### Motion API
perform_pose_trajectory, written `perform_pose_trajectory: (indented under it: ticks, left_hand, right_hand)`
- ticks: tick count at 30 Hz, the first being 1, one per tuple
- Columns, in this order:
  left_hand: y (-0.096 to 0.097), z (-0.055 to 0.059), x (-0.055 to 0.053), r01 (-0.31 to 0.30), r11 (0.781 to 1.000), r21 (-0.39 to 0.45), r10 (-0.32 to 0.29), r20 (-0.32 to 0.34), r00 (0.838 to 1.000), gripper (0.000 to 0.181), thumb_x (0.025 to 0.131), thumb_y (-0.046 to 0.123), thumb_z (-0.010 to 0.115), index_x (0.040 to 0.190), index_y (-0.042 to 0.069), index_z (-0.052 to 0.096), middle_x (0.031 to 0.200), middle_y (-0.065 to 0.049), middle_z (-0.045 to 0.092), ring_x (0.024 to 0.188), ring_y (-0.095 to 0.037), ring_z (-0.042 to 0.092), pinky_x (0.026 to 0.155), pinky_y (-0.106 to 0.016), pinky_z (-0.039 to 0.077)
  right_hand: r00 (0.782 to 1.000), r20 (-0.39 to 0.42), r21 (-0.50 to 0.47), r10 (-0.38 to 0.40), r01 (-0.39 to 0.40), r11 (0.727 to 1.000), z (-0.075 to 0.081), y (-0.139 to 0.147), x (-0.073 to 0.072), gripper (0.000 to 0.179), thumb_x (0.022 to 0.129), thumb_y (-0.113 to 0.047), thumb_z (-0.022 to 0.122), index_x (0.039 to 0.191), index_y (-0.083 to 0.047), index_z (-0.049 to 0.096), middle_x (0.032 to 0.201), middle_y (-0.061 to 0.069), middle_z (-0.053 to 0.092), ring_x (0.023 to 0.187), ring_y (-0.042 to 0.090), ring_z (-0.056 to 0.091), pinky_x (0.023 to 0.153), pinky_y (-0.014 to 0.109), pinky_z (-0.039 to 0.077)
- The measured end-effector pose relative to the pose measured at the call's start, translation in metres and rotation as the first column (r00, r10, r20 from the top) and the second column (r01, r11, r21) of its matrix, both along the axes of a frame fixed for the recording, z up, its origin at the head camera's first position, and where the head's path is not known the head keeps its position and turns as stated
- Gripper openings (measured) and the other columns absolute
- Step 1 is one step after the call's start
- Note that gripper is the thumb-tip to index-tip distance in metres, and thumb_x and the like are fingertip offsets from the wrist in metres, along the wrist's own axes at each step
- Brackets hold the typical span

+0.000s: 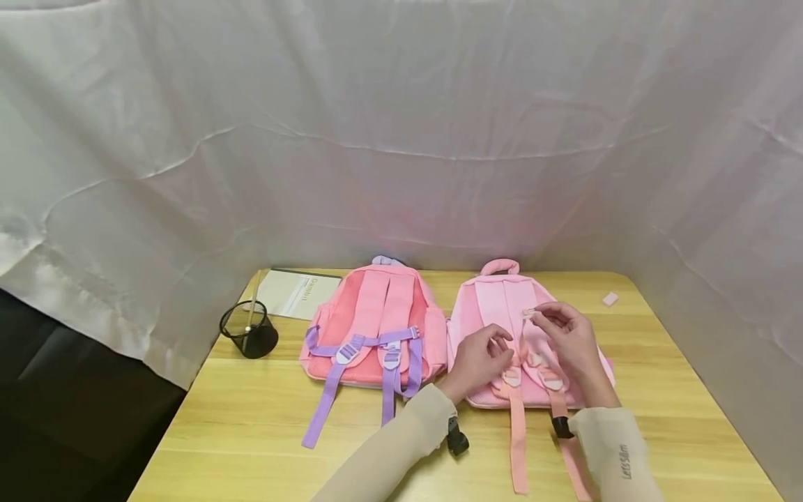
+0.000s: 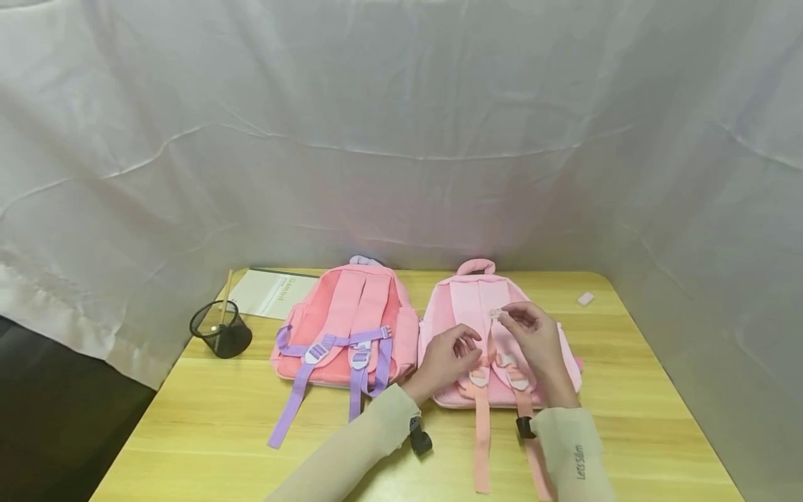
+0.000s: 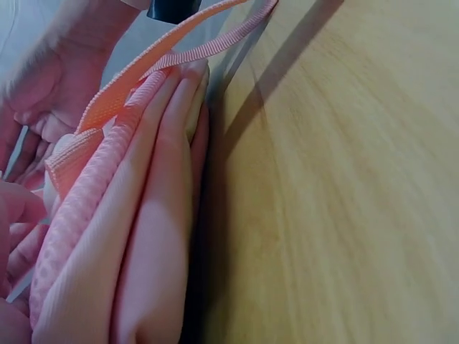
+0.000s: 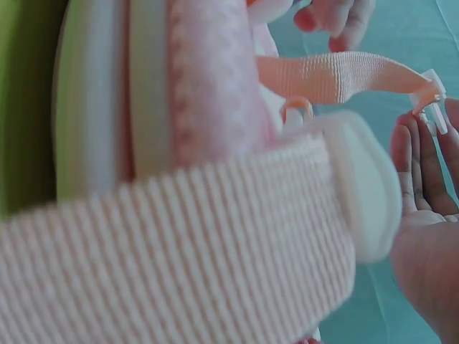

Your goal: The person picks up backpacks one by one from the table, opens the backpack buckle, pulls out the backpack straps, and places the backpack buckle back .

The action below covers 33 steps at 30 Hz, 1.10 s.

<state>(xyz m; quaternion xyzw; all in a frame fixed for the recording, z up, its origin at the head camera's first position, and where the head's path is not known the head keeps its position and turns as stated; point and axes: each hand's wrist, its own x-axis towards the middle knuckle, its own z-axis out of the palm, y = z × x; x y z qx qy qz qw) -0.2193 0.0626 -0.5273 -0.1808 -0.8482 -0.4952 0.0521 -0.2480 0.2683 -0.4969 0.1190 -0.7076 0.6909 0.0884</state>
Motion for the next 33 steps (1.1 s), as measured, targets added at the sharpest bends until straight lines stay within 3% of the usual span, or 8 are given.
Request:
perform_pose_trajectory:
  ticks: [4,10,20,27,33]
  left_hand:
    - [-0.004,0.002,0.002,-0.008,0.998,-0.061,0.008,-0.004,1.000,0.024,0.091,0.017,0.075,0.113,0.019,0.069,0.088,0.009,0.068,0.071,0.003,0.055,0.066,-0.011,0.044]
    - [-0.010,0.002,0.004,-0.048,0.986,-0.160,0.036,-0.080,0.996,0.028,0.088,0.018,0.078,0.114,0.019,0.069,0.091,0.006,0.069,0.077,-0.002,0.056,0.071,-0.011,0.040]
    - [-0.017,-0.004,0.011,-0.073,0.979,-0.190,0.048,-0.133,0.990,0.031,0.085,0.021,0.081,0.114,0.018,0.069,0.093,0.005,0.070,0.084,-0.009,0.057,0.078,-0.017,0.039]
    - [-0.018,-0.006,0.014,-0.080,0.978,-0.193,0.049,-0.162,0.986,0.030,0.086,0.022,0.081,0.114,0.018,0.069,0.092,0.005,0.070,0.084,-0.008,0.058,0.078,-0.017,0.040]
    - [-0.017,-0.009,0.014,-0.087,0.976,-0.197,0.049,-0.193,0.980,0.028,0.086,0.022,0.080,0.111,0.015,0.070,0.090,0.003,0.069,0.082,-0.010,0.058,0.076,-0.017,0.038]
  right_hand:
    - [1.000,-0.023,0.015,0.018,-0.018,1.000,-0.001,0.007,0.000,0.027,0.097,0.001,0.068,0.116,0.019,0.060,0.098,-0.008,0.074,0.088,0.004,0.071,0.082,0.021,0.058]
    - [1.000,-0.003,0.024,0.022,-0.022,0.999,0.000,0.018,-0.001,0.029,0.099,-0.004,0.068,0.120,0.016,0.061,0.101,-0.010,0.074,0.088,0.005,0.070,0.082,0.015,0.056]
    - [0.999,0.024,0.076,0.049,-0.050,0.996,0.004,0.037,0.002,0.031,0.100,-0.006,0.067,0.125,0.013,0.062,0.106,-0.014,0.074,0.091,0.002,0.068,0.083,0.014,0.055]
    - [0.998,0.049,0.188,0.044,-0.052,0.981,0.005,0.051,0.002,0.032,0.101,-0.009,0.067,0.127,0.009,0.063,0.107,-0.017,0.071,0.092,0.001,0.067,0.083,0.012,0.054]
    - [0.996,0.048,0.150,0.080,-0.086,0.985,0.004,0.061,0.000,0.031,0.100,-0.005,0.066,0.127,0.011,0.063,0.109,-0.014,0.073,0.092,0.002,0.068,0.081,0.015,0.055]
